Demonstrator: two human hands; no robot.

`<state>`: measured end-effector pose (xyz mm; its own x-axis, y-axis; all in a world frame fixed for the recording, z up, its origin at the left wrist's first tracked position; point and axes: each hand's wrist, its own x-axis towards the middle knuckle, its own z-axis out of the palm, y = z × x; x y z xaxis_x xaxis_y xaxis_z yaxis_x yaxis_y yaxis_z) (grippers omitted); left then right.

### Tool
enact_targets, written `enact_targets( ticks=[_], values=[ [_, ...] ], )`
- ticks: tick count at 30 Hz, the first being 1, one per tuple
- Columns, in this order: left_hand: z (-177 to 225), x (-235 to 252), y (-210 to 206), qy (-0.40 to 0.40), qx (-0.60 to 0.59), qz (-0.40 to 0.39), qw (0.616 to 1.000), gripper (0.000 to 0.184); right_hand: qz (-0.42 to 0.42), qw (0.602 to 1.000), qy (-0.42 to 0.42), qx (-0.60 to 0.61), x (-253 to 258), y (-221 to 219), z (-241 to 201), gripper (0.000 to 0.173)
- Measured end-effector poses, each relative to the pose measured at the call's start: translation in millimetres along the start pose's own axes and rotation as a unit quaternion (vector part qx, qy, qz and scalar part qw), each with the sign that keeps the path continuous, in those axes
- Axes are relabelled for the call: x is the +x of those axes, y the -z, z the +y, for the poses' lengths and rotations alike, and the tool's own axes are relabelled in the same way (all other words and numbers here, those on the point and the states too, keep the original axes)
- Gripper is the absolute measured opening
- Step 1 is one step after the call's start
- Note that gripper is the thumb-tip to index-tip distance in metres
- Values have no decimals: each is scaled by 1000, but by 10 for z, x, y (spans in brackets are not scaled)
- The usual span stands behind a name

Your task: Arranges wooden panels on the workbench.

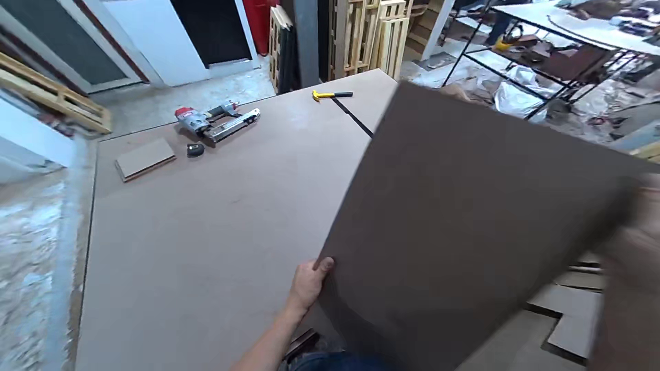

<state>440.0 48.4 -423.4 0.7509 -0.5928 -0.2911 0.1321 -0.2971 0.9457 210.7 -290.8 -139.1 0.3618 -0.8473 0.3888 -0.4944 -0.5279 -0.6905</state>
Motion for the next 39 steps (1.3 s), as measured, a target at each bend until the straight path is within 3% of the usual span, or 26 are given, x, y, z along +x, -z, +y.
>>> enact_targets(
  ticks=[2, 4, 6, 8, 11, 13, 17, 21, 23, 25, 28, 33, 39],
  values=[
    [-110, -100, -109, 80, 0, 67, 995, 75, -113, 987, -19, 114, 236, -672, 750, 36],
    [-202, -107, -287, 145, 11, 138, 980, 78, -281, 944, -96, 143, -96, -1334, 1419, 36],
    [-260, -14, -531, 206, -22, 209, 956, 80, -398, 895, -162, 116, -591, -1795, 1839, 39],
    [-387, 9, -783, 259, -49, 253, 931, 73, -423, 878, -211, 78, -885, -1997, 2160, 42],
    [-588, -53, -1083, 303, -74, 285, 907, 56, -471, 849, -240, 8, -762, -2149, 2481, 38],
    [-587, 14, -1228, 300, -81, 307, 900, 45, -506, 827, -245, 7, -607, -2285, 2725, 37],
    [-465, 439, -1464, 267, -96, 325, 902, 37, -505, 837, -210, 2, -162, -2483, 2937, 36],
    [-461, 1017, -1790, 226, -34, 291, 929, 51, -515, 848, -110, -64, 415, -2552, 3138, 62],
    [-421, 1110, -1967, 196, 150, 222, 943, 65, -539, 833, 5, -124, 651, -2553, 3393, 64],
    [-470, 1040, -2140, 139, 348, 140, 917, 79, -570, 792, 96, -195, 800, -2513, 3661, 76],
    [-708, 866, -2410, 114, 471, 26, 874, 99, -619, 724, 142, -268, 910, -2412, 4012, 101],
    [-650, 988, -2823, 137, 495, 8, 858, 114, -594, 753, 201, -198, 1181, -2500, 4458, 82],
    [-450, 1056, -2956, 214, 475, 0, 853, 113, -580, 771, 237, -114, 1242, -2554, 4710, 67]
  ],
)
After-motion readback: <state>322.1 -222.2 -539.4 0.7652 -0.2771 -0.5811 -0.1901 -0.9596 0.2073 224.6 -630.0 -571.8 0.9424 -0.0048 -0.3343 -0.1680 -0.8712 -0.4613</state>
